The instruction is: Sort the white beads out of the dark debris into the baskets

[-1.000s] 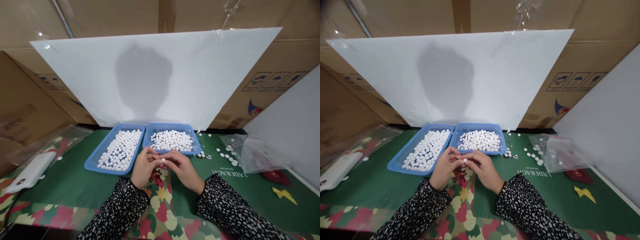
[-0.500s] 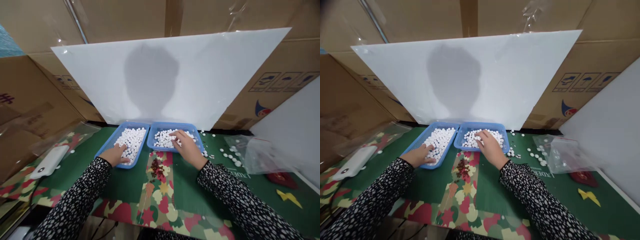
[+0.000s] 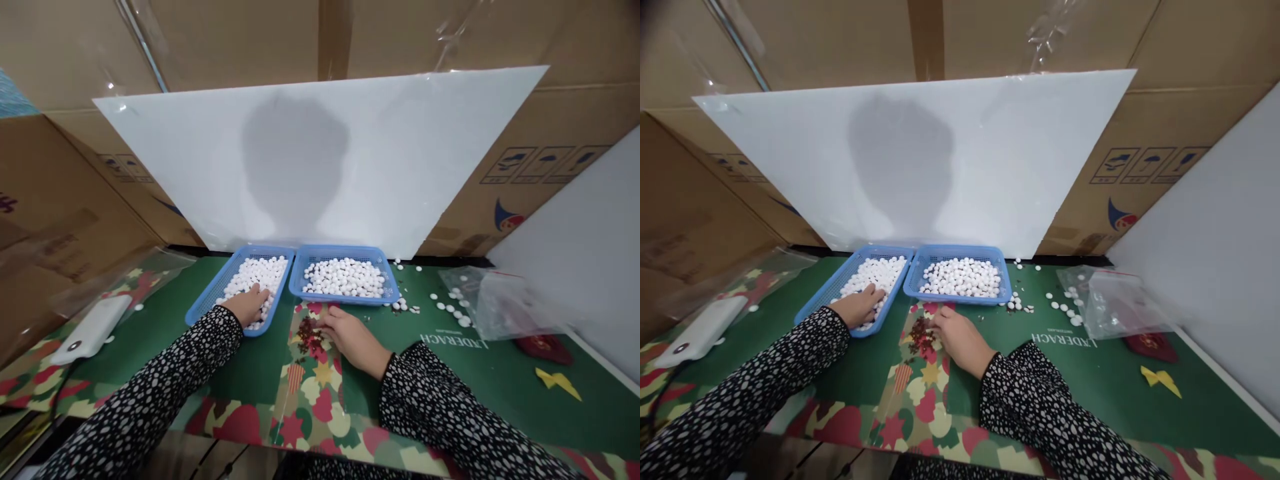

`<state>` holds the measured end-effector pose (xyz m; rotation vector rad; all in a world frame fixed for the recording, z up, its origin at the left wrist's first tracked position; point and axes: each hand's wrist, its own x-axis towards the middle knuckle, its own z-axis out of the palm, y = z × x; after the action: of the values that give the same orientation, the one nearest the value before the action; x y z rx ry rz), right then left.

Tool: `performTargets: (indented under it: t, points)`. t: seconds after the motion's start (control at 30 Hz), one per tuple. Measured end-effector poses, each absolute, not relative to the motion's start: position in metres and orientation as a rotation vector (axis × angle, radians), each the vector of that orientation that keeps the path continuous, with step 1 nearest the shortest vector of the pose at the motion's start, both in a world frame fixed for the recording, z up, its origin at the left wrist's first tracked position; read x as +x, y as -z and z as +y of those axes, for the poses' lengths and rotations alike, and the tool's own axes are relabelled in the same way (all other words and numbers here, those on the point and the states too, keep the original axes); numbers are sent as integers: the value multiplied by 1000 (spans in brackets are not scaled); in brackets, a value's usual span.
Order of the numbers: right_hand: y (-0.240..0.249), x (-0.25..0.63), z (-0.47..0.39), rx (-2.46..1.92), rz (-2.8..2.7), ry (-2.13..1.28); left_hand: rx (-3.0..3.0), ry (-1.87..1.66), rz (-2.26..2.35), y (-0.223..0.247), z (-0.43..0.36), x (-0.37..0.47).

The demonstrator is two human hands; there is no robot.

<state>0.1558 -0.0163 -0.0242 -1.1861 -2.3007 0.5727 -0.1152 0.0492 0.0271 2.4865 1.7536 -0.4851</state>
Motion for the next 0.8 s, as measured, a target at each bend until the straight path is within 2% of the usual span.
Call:
performTargets:
  t: [0.17,0.4,0.67,0.8]
  points:
    - [29,152,-16,-1191,-2301,-614,2432,326,1765,-25,57,-118]
    - [28,148,-14,-1172,-2232,-700,2199,-107,1788,-28,73,-131]
    - [27,158,-17,-1096,-2206,-728,1704,-536,1626,-39,60,-142]
    - [30,155,-16,-1108,-2206,-751,1198,-845,1388,-43,54,-141]
